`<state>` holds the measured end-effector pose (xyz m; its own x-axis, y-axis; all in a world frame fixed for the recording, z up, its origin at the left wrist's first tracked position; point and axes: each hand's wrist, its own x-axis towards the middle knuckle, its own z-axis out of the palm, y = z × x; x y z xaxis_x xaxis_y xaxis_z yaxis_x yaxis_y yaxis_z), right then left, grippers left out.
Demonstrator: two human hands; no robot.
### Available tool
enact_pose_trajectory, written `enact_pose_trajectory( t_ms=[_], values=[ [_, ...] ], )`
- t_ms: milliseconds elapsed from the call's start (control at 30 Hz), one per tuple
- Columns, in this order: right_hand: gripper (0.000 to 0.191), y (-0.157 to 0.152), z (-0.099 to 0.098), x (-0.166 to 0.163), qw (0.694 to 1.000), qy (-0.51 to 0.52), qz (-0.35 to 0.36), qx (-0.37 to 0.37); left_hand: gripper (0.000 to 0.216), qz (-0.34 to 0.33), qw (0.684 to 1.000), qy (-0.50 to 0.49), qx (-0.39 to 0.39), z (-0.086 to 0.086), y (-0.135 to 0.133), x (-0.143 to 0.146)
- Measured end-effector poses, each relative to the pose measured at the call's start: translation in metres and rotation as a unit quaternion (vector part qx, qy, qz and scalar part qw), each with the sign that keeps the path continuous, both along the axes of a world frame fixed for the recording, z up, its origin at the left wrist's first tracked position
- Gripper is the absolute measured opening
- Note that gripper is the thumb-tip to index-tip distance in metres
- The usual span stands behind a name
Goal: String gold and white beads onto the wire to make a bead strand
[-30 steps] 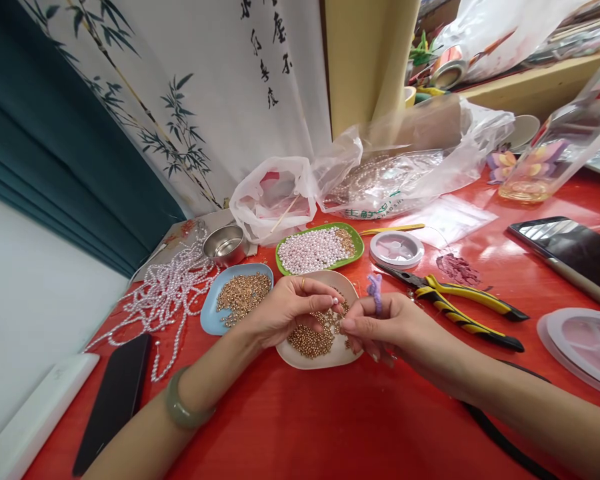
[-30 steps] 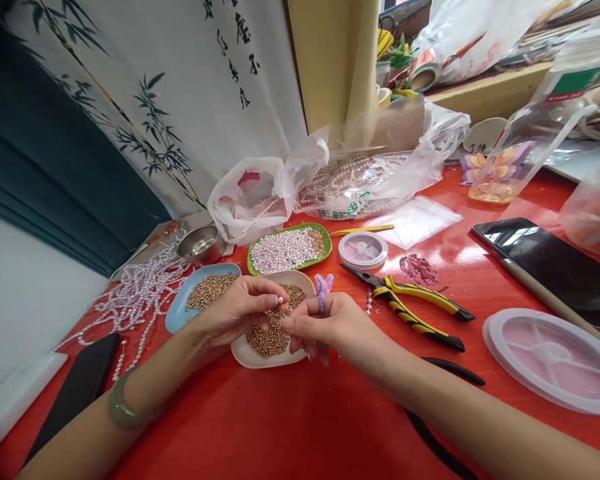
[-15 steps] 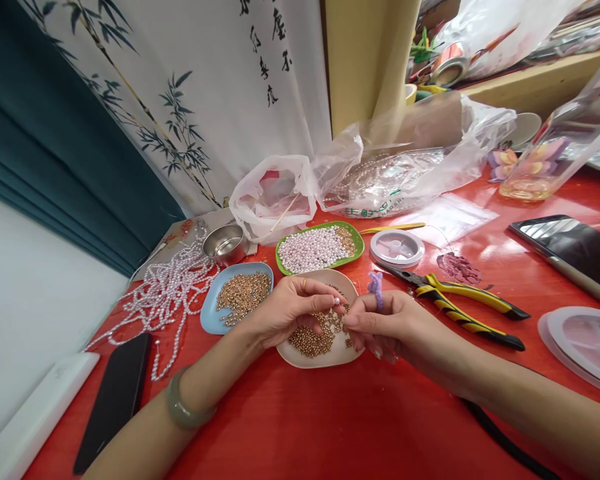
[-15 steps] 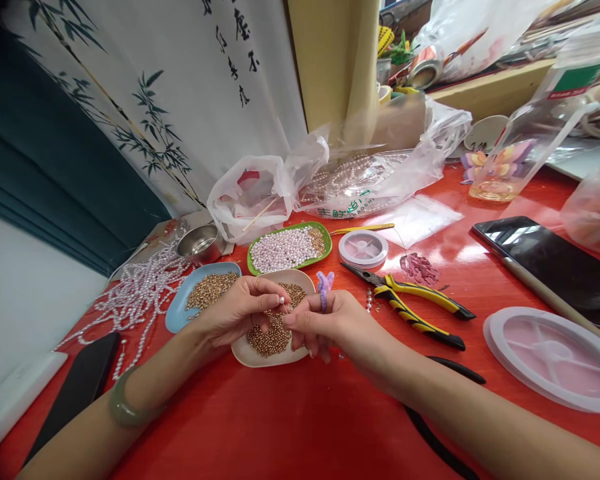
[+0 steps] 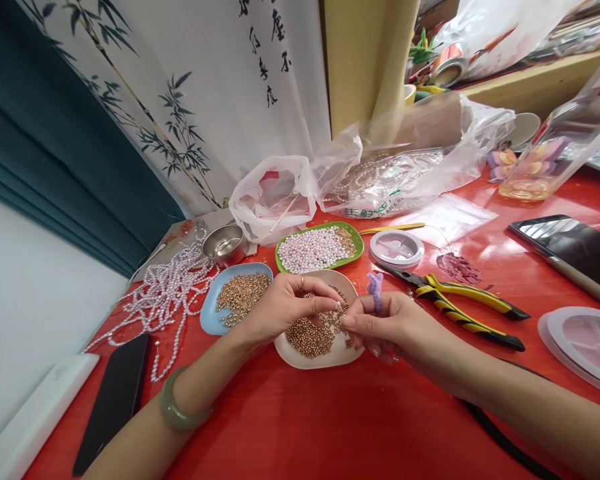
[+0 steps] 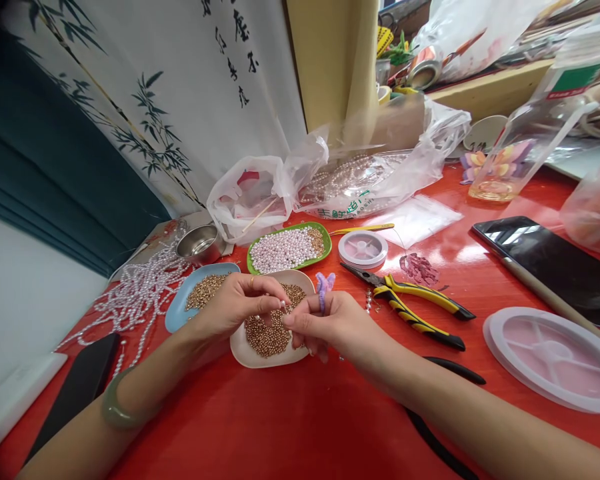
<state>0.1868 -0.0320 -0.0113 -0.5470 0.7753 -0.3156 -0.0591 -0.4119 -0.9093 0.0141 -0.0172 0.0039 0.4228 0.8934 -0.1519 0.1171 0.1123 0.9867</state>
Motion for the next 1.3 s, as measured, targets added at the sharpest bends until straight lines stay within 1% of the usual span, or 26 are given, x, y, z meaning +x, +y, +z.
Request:
enact_pose_trajectory(
  t_ms=[167,367,567,767,867,967,1100,1233,1300],
  values=[
    [0.024,0.0010,-0.0013,0.0008,0.999,-0.017,-0.003,0.031,0.002,-0.008,0.999,0.019,0.038,0.0066,-0.0005,-0.0001],
    [0.026,0.0012,-0.0047,0.0012,0.995,-0.028,-0.016,0.091,0.001,-0.001,0.997,0.025,0.074,0.0070,-0.0018,0.0015],
    [0.019,-0.0002,-0.0062,0.0017,0.989,-0.023,-0.023,0.143,0.003,0.010,0.995,0.031,0.093,0.0079,-0.0025,0.0023],
    [0.016,-0.0011,-0.0006,0.0018,0.987,-0.040,-0.019,0.152,0.005,0.002,0.994,0.016,0.105,0.0054,-0.0034,0.0008],
    [0.017,-0.0012,-0.0009,0.0016,0.986,-0.039,-0.017,0.160,0.008,0.000,0.994,0.006,0.110,0.0031,-0.0030,0.0013],
    [0.019,-0.0017,-0.0024,0.0012,0.985,-0.032,-0.019,0.169,0.007,-0.002,0.993,-0.002,0.114,0.0013,-0.0027,0.0022],
    [0.020,-0.0024,-0.0018,0.0011,0.985,-0.022,-0.020,0.172,0.006,0.012,0.992,0.000,0.127,0.0010,-0.0038,0.0021],
    [0.016,-0.0023,-0.0009,0.0023,0.986,-0.024,-0.030,0.164,0.006,0.026,0.990,0.005,0.140,0.0020,-0.0056,0.0021],
    [0.015,-0.0024,-0.0018,0.0031,0.984,-0.030,-0.026,0.174,0.005,0.025,0.989,0.006,0.144,0.0021,-0.0056,0.0026]
  ],
)
